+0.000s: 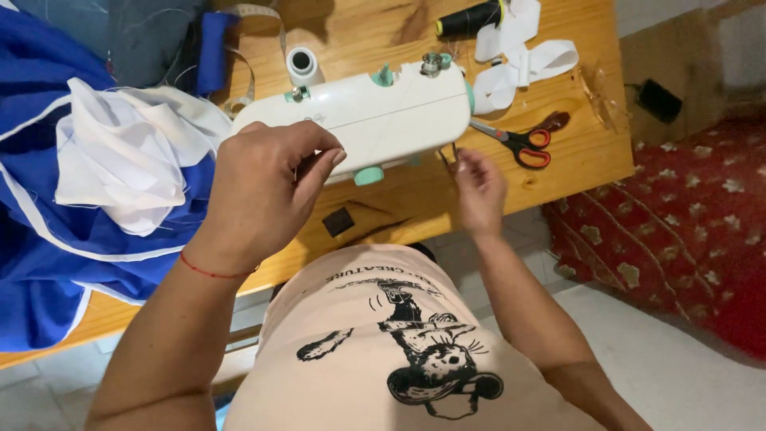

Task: The person threads a white sewing machine, starting by winding a bobbin with white thread. They then place the bobbin into the machine and proceed to thread the needle, pulling the thread through the machine's guides and tensioners.

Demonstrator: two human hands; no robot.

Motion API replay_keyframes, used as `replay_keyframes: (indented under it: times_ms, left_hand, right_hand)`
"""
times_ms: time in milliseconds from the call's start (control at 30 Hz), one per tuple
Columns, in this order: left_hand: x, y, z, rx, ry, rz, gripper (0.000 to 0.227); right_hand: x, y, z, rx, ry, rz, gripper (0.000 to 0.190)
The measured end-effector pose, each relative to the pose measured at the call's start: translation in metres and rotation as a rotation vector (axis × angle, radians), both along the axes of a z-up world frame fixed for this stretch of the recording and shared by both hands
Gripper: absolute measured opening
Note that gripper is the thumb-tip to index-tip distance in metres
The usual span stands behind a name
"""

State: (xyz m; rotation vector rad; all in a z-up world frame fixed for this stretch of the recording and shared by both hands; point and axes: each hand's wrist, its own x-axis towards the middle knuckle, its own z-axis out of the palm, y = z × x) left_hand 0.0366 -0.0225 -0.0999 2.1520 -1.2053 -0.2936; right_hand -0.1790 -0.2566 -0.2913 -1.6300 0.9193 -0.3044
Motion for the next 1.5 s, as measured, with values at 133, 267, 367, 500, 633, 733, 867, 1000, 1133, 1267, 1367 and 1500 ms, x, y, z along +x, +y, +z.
replay_keyframes:
  times_ms: [133,267,367,500,633,733,867,1000,1133,1267,1367,1500]
  left_hand:
    - [0.002,-0.004,-0.017,-0.113,-0.062,0.027,0.011]
    - [0.006,-0.016,-0.031,-0.338,-0.135,0.062,0.014]
    - [0.007,-0.021,-0.037,-0.388,-0.104,0.084,0.011]
    - [0.007,-0.021,-0.041,-0.405,-0.066,0.146,0.009]
    - [0.009,-0.022,-0.039,-0.386,0.008,0.144,0.009]
    - [0.005,-0.024,-0.039,-0.334,0.050,0.130,0.007]
    - [0.007,-0.024,-0.039,-0.273,0.008,0.105,0.007]
    - [0.007,-0.025,-0.039,-0.275,0.020,0.123,0.008]
    - [0.004,-0.025,-0.040,-0.261,0.012,0.127,0.008]
    - [0.005,-0.025,-0.041,-0.257,0.002,0.131,0.008]
    - [0.005,-0.026,-0.042,-0.247,0.011,0.139,0.008]
    - [0.004,-0.026,-0.042,-0.257,0.015,0.141,0.010]
  right_hand:
    - [0.062,-0.033,0.115,-0.456,-0.319,0.154,0.027]
    - [0.117,-0.065,0.149,-0.637,-0.209,0.751,0.047]
    - [0.132,-0.060,0.156,-0.405,-0.236,0.739,0.030]
    - [0.129,-0.055,0.142,-0.455,-0.292,0.697,0.024]
    - [0.136,-0.055,0.134,-0.469,-0.367,0.659,0.024]
    - [0.141,-0.061,0.140,-0.531,-0.339,0.730,0.019]
    - [0.146,-0.064,0.140,-0.692,-0.384,0.795,0.013]
    - [0.143,-0.064,0.129,-0.746,-0.458,0.785,0.015]
    - [0.141,-0.066,0.127,-0.811,-0.428,0.789,0.017]
    - [0.146,-0.068,0.144,-0.786,-0.271,0.843,0.039]
    - [0.146,-0.074,0.155,-0.502,-0.195,0.798,0.065]
    - [0.139,-0.068,0.156,-0.303,-0.268,0.690,0.047]
